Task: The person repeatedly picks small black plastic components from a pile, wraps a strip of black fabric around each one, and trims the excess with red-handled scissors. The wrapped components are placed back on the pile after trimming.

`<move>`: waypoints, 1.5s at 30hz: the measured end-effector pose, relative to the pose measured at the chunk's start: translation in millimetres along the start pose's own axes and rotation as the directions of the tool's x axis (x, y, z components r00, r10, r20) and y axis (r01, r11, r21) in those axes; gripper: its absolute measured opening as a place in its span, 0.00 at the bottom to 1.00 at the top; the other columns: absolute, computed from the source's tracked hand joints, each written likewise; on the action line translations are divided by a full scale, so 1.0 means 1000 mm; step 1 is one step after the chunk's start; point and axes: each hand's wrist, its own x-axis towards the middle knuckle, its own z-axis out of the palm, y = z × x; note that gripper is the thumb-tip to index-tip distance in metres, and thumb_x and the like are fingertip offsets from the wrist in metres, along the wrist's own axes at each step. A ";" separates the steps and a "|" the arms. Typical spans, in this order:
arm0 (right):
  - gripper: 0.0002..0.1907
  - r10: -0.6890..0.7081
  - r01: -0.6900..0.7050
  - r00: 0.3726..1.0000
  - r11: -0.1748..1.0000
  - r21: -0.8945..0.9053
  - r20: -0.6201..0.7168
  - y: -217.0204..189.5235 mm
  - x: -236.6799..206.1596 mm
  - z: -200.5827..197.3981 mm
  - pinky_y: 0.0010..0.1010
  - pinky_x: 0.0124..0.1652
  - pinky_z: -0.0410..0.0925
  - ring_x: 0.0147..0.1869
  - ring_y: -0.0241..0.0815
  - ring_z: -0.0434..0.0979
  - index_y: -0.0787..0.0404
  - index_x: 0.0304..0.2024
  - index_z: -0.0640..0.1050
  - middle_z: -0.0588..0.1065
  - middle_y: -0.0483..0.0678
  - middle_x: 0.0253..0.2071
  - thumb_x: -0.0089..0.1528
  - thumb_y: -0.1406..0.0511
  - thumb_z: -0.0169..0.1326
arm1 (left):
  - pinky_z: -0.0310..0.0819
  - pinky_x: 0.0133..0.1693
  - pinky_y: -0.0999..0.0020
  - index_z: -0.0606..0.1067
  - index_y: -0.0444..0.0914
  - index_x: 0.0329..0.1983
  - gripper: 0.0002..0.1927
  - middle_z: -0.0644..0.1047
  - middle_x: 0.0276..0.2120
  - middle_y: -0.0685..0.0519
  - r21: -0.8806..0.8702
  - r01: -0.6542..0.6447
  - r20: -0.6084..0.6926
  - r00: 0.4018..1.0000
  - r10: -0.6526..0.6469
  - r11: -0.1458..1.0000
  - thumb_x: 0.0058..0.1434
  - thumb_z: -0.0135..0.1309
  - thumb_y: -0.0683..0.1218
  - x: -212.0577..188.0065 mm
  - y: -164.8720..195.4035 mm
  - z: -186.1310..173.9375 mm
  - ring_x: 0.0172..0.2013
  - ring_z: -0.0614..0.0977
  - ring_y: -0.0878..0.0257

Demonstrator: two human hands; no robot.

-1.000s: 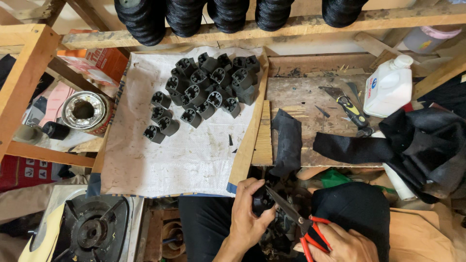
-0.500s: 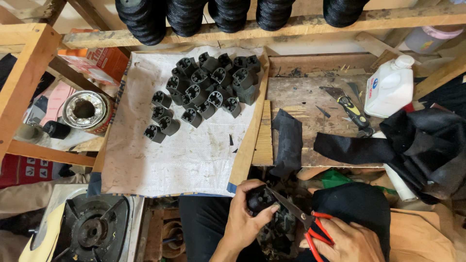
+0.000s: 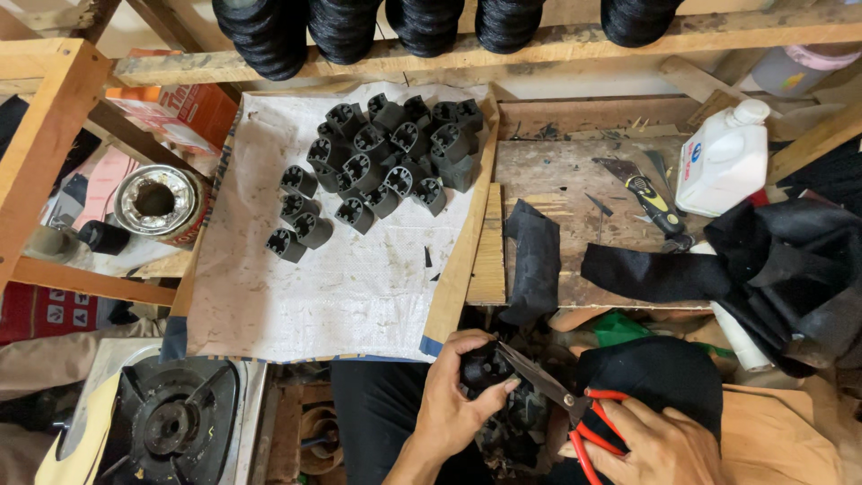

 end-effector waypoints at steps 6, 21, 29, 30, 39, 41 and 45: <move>0.06 -0.011 0.008 0.998 0.998 -0.055 -0.055 0.003 -0.005 -0.001 0.35 0.34 0.70 0.52 0.44 0.79 0.36 0.33 0.84 0.78 0.49 0.49 0.55 0.51 0.60 | 0.76 0.53 0.65 0.71 0.34 0.53 0.28 0.77 0.50 0.46 0.041 -0.061 0.030 0.998 0.060 0.997 0.51 0.70 0.42 0.002 0.006 -0.004 0.49 0.82 0.56; 0.20 0.304 -0.303 0.953 0.943 0.137 0.014 -0.001 -0.005 0.015 0.31 0.41 0.77 0.45 0.42 0.86 0.44 0.44 0.84 0.82 0.45 0.48 0.52 0.48 0.67 | 0.77 0.46 0.70 0.74 0.33 0.53 0.27 0.78 0.42 0.50 -0.236 0.202 0.140 0.975 -0.172 0.951 0.50 0.70 0.41 0.001 0.001 -0.011 0.42 0.79 0.66; 0.22 0.170 -0.170 0.985 0.981 0.091 0.003 0.005 -0.006 0.006 0.38 0.35 0.75 0.39 0.51 0.84 0.49 0.41 0.83 0.81 0.51 0.47 0.46 0.50 0.68 | 0.78 0.44 0.70 0.73 0.33 0.55 0.29 0.79 0.41 0.50 -0.437 0.429 0.276 0.901 -0.336 0.791 0.50 0.69 0.40 0.000 -0.009 -0.023 0.41 0.80 0.65; 0.19 0.116 -0.114 0.993 0.992 0.057 -0.038 0.007 -0.008 0.006 0.38 0.36 0.73 0.41 0.49 0.84 0.47 0.38 0.82 0.80 0.50 0.48 0.49 0.49 0.66 | 0.78 0.43 0.70 0.73 0.32 0.55 0.29 0.78 0.41 0.51 -0.429 0.432 0.278 0.899 -0.339 0.793 0.50 0.69 0.40 0.000 -0.008 -0.024 0.41 0.80 0.66; 0.09 -0.085 0.085 0.990 0.996 -0.003 -0.113 0.018 -0.015 0.006 0.35 0.35 0.69 0.48 0.46 0.80 0.41 0.30 0.83 0.78 0.49 0.49 0.50 0.51 0.65 | 0.78 0.43 0.71 0.73 0.31 0.56 0.29 0.80 0.41 0.48 -0.425 0.469 0.428 0.858 -0.285 0.774 0.52 0.68 0.41 0.002 -0.005 -0.028 0.42 0.82 0.64; 0.14 -0.024 0.024 0.995 1.000 0.000 -0.093 0.018 -0.011 0.004 0.34 0.36 0.69 0.46 0.44 0.80 0.45 0.33 0.84 0.78 0.49 0.49 0.49 0.50 0.66 | 0.79 0.42 0.70 0.73 0.31 0.56 0.29 0.81 0.41 0.47 -0.437 0.468 0.448 0.854 -0.265 0.768 0.51 0.68 0.41 0.003 -0.004 -0.031 0.41 0.83 0.63; 0.13 -0.050 0.051 0.996 0.999 0.016 -0.079 0.015 -0.004 -0.007 0.34 0.32 0.69 0.41 0.44 0.80 0.48 0.30 0.85 0.79 0.51 0.44 0.46 0.52 0.67 | 0.79 0.43 0.68 0.73 0.31 0.55 0.28 0.80 0.42 0.48 -0.446 0.476 0.481 0.841 -0.246 0.758 0.50 0.67 0.42 0.004 -0.004 -0.035 0.41 0.84 0.62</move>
